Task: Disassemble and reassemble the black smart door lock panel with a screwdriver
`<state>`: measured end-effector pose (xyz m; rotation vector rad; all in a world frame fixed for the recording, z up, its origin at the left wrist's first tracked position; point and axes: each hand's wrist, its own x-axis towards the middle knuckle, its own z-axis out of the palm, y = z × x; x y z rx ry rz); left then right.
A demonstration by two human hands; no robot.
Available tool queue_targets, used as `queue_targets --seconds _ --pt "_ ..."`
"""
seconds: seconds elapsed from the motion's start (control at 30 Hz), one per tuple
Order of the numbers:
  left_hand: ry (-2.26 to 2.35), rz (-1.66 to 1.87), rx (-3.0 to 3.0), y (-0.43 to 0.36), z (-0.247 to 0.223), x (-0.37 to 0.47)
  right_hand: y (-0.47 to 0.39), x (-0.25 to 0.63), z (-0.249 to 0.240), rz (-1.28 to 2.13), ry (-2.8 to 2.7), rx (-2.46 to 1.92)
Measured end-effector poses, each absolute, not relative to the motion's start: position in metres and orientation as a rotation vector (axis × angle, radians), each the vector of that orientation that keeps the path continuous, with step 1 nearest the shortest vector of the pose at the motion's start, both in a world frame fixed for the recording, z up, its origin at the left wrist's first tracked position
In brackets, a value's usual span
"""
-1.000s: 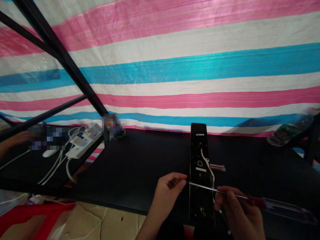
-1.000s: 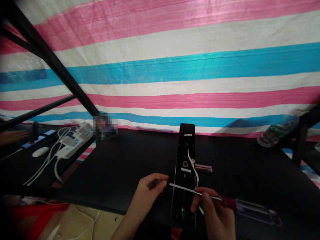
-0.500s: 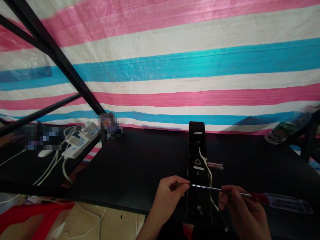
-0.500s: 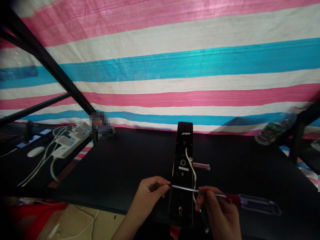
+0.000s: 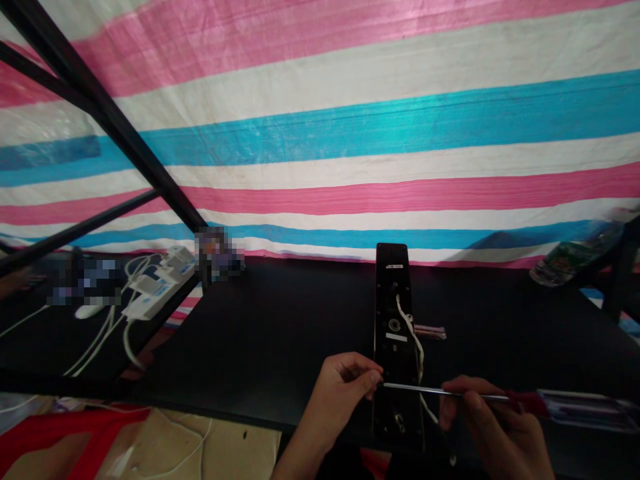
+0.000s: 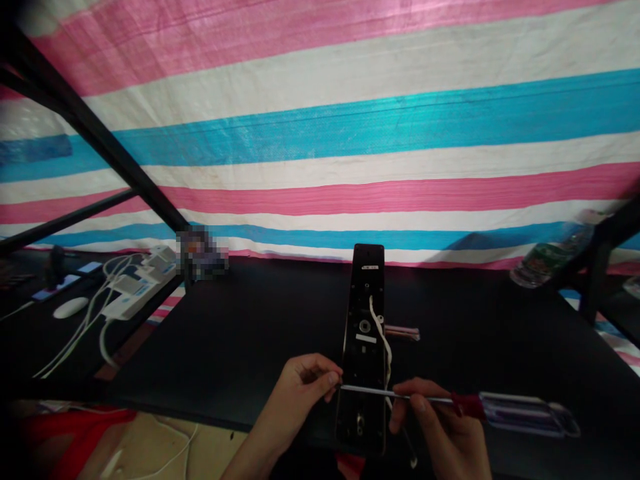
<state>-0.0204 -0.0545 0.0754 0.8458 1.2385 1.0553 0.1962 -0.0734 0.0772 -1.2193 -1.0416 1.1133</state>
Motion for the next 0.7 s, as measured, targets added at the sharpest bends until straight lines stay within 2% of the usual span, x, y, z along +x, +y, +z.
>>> queue_targets --seconds 0.43,0.7 --pt "1.317 1.019 0.927 -0.061 0.079 -0.023 -0.079 0.193 0.086 0.976 -1.114 -1.262" --pt "1.368 0.948 0.998 -0.078 0.096 -0.036 -0.079 0.198 0.086 1.239 -1.106 -1.208"
